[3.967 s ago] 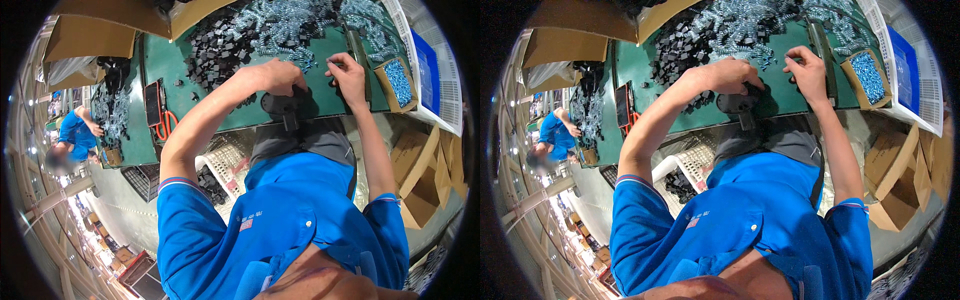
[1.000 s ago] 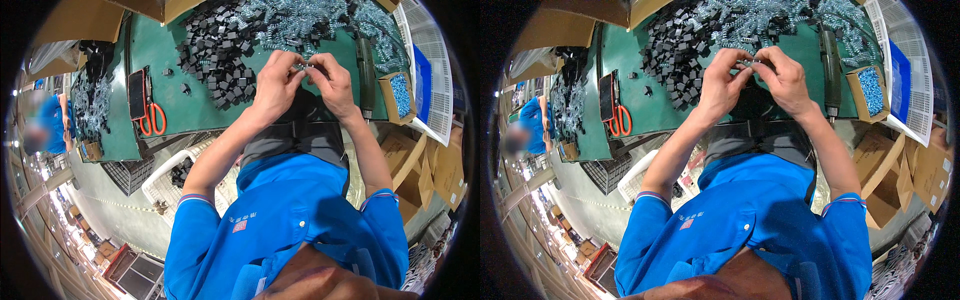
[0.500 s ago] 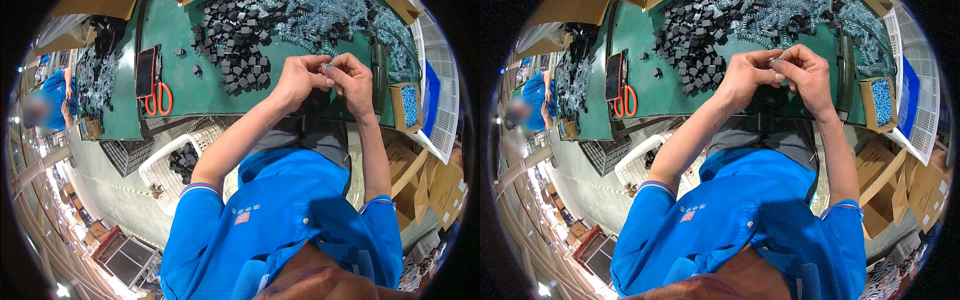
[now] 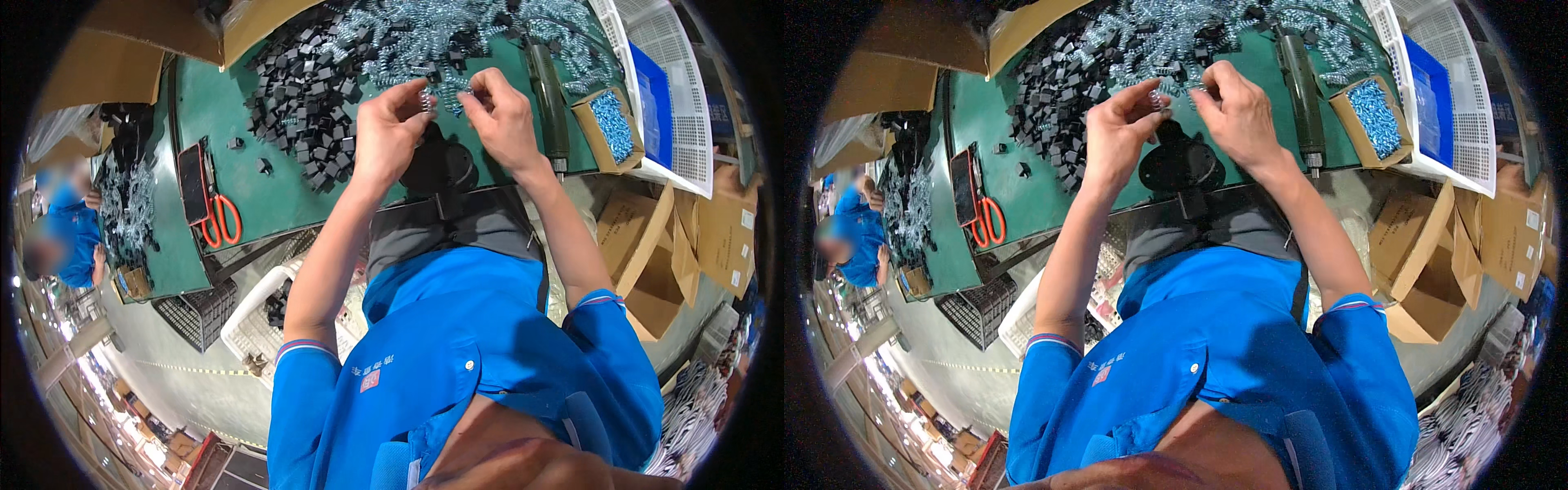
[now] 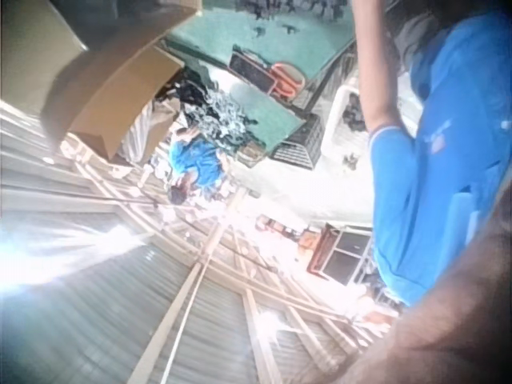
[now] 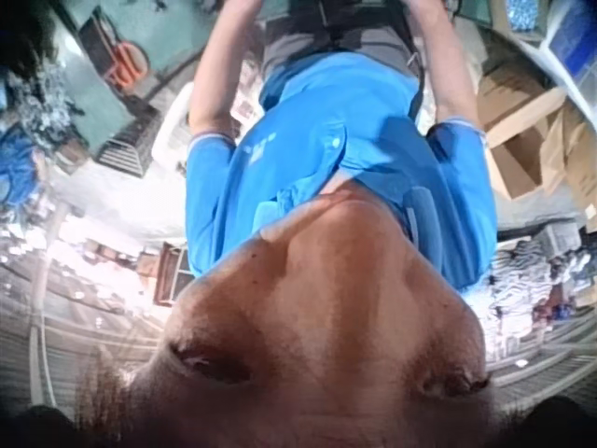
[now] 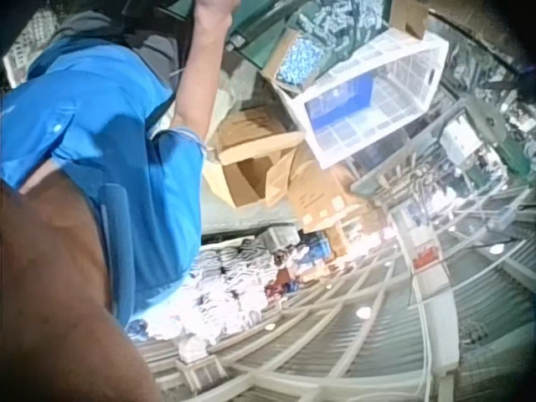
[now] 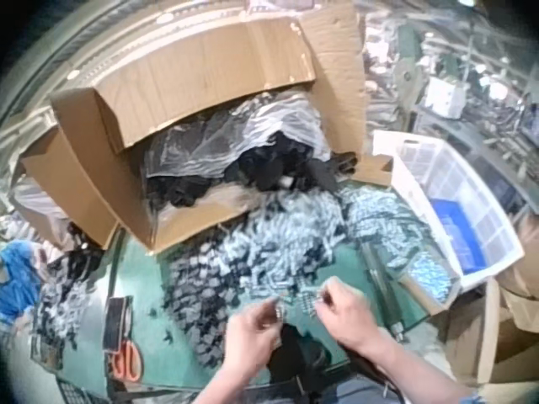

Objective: The person repeatedly picks up small black plastic parts and metal springs from a green workbench, inserts the springs into the parts, and uses a power screwdriver to fasten them. The assembled units are placed into a white basket below the table.

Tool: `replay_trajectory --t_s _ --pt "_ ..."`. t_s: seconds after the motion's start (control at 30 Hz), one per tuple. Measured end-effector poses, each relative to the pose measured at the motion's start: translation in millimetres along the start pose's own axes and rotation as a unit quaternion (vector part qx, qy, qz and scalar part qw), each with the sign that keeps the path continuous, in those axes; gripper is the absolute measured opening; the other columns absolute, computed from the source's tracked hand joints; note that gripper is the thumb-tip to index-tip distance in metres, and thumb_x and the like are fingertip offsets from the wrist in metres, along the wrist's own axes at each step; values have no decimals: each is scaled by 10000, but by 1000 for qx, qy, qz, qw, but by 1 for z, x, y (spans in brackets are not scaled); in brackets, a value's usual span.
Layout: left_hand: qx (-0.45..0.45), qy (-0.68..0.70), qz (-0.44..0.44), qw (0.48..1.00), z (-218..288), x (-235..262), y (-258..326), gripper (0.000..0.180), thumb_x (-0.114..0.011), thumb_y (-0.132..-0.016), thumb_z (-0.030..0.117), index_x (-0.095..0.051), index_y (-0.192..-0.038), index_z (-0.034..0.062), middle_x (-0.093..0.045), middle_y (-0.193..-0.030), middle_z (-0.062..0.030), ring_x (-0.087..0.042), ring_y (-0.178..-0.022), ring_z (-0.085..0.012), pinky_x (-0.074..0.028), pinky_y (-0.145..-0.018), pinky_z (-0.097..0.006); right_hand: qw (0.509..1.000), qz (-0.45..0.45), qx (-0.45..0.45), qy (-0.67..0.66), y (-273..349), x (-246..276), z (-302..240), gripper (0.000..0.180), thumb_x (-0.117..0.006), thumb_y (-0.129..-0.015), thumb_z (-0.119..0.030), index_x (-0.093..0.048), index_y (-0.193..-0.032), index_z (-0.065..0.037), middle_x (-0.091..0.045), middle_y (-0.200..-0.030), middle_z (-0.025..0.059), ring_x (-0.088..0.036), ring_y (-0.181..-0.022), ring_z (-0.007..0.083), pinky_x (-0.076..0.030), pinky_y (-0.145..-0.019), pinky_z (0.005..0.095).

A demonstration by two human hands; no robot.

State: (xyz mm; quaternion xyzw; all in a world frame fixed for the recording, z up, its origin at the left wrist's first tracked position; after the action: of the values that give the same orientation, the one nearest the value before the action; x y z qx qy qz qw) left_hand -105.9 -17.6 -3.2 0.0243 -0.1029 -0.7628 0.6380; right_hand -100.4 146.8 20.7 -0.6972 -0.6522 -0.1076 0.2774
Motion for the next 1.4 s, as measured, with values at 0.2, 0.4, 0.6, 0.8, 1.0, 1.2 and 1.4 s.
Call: replay_trajectory --t_s 0.2,0.4,0.6,0.8,1.0,1.2,1.4 --pt "-222 -357 45 906 28 -13 18 367 -769 -718 66 -708 -1077 111 -711 -940 -62 -680 -867 -254 -531 -765 -343 974 -32 -22 223 -1 3 46 307 -733 -823 -273 -559 -929 -44 -648 -886 139 -634 -824 366 -477 -684 452" --pt "-205 -333 67 918 15 -10 24 254 -798 -690 112 -716 -931 107 -688 -932 -52 -654 -916 -252 -513 -781 -356 977 35 16 212 -34 18 50 304 -672 -861 -339 -672 -951 -48 -664 -935 145 -643 -862 361 -496 -731 453" --pt "-90 -291 72 950 -10 0 17 260 -802 -705 149 -706 -927 54 -658 -1052 -73 -650 -939 -261 -503 -823 -349 953 -51 -32 296 -76 -20 64 346 -687 -820 -393 -689 -911 -59 -695 -876 170 -662 -862 386 -502 -699 499" --pt "-42 -236 18 971 -23 5 24 339 -781 -729 133 -706 -1043 28 -653 -1028 -121 -653 -959 -242 -500 -836 -326 985 -16 19 170 -64 -20 65 318 -696 -840 -355 -697 -970 -65 -706 -893 157 -684 -814 315 -523 -706 434" --pt "-61 -164 48 983 -30 6 32 430 -777 -737 96 -682 -1150 25 -658 -1034 -122 -642 -952 -210 -501 -844 -314 976 -86 -27 -198 -27 -7 41 239 -670 -895 -96 -642 -1118 -16 -658 -989 60 -631 -807 93 -520 -689 249" --pt "-109 -181 58 976 -16 -4 36 314 -770 -778 161 -723 -1075 72 -662 -1047 -118 -646 -974 -249 -502 -842 -334 959 -98 2 -266 -1 1 12 342 -612 -922 -23 -610 -1263 -1 -641 -1055 71 -659 -859 109 -540 -671 233" --pt "-173 -268 96 943 -6 -8 37 208 -774 -785 180 -735 -964 80 -671 -1012 -91 -665 -880 -257 -519 -755 -339 920 -135 -78 -358 21 -10 21 253 -636 -914 -26 -648 -1165 5 -688 -942 73 -669 -766 110 -529 -607 224"
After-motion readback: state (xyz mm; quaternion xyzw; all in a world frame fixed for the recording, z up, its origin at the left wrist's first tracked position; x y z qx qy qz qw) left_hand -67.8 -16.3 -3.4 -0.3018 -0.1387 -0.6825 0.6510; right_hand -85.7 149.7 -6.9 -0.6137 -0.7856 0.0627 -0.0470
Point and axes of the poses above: each hand's wrist, its own y-axis away from the middle knuckle, its own x-axis out of the back of the hand, z = x × y, the point moved 10 cm from there along -y, towards the middle knuckle
